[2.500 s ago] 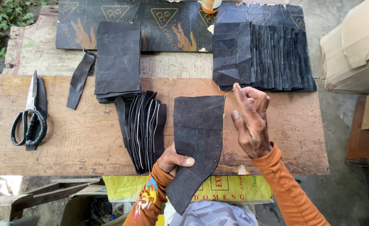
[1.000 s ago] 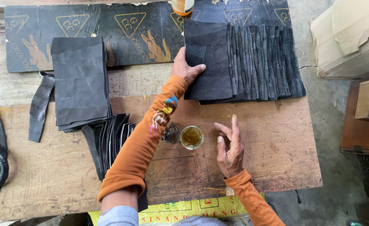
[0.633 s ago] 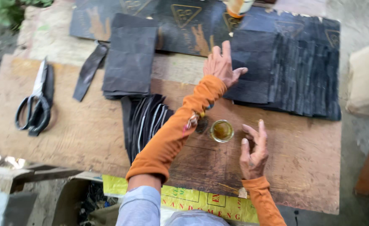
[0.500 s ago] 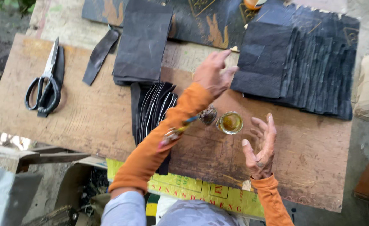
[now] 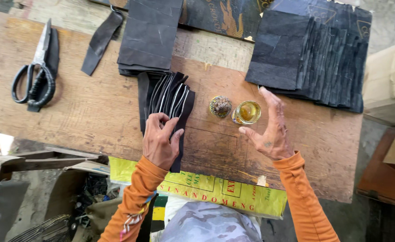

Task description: The person repeatedly picks up black rectangular material pieces from a stack on a wooden table. They dip a finger into a small glass jar containing a yellow liquid and apply it to the surface of the material. After application, the person places the treated piece onto a separate stack on the table.

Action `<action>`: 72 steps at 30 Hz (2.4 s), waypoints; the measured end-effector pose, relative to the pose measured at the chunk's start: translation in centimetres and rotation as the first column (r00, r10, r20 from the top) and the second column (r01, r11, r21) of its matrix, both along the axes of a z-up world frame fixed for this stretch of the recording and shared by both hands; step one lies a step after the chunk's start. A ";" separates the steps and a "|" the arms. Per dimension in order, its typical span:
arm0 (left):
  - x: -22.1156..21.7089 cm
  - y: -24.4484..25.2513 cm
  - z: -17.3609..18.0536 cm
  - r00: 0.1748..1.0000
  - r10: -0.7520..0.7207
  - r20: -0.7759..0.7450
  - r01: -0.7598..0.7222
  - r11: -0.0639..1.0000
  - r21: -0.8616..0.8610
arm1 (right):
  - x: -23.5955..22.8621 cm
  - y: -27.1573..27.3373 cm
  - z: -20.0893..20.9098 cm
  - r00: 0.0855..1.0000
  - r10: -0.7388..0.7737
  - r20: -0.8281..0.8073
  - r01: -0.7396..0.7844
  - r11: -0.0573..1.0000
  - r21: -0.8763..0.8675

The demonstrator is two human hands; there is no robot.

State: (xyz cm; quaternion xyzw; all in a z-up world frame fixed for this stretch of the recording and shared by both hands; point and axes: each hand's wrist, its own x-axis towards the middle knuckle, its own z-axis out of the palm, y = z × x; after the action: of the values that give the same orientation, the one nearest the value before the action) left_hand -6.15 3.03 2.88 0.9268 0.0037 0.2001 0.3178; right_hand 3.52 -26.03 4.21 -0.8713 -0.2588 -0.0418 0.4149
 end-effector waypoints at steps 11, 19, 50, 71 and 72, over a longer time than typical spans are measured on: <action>-0.3 -0.8 -1.1 0.996 0.051 -0.079 -0.045 0.996 0.076 | 2.4 2.1 1.1 0.985 0.163 0.065 -0.056 0.642 -0.764; -0.1 -0.9 -0.7 0.993 0.064 -0.097 -0.058 0.996 0.065 | 3.1 1.5 -0.4 0.978 0.182 0.098 -0.048 0.659 -0.750; 0.8 -2.1 -1.9 0.989 -0.130 -0.069 0.012 0.535 -0.845 | 0.6 -0.9 3.1 0.997 0.078 0.030 -0.063 0.937 -0.345; 1.2 -5.1 4.6 0.919 -0.376 0.117 0.236 0.287 -0.928 | 0.3 0.1 2.4 0.992 -0.005 0.127 0.030 0.982 -0.189; 1.2 -5.6 4.7 0.911 -0.385 0.148 0.232 0.181 -0.956 | 0.0 0.1 2.6 0.989 -0.048 0.143 0.058 0.996 -0.066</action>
State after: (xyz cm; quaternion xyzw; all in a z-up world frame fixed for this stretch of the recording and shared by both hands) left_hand -4.93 -2.52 7.57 0.5303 -0.0423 0.0286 0.8463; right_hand 3.49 -25.91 6.78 -0.8868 -0.2655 -0.1054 0.3633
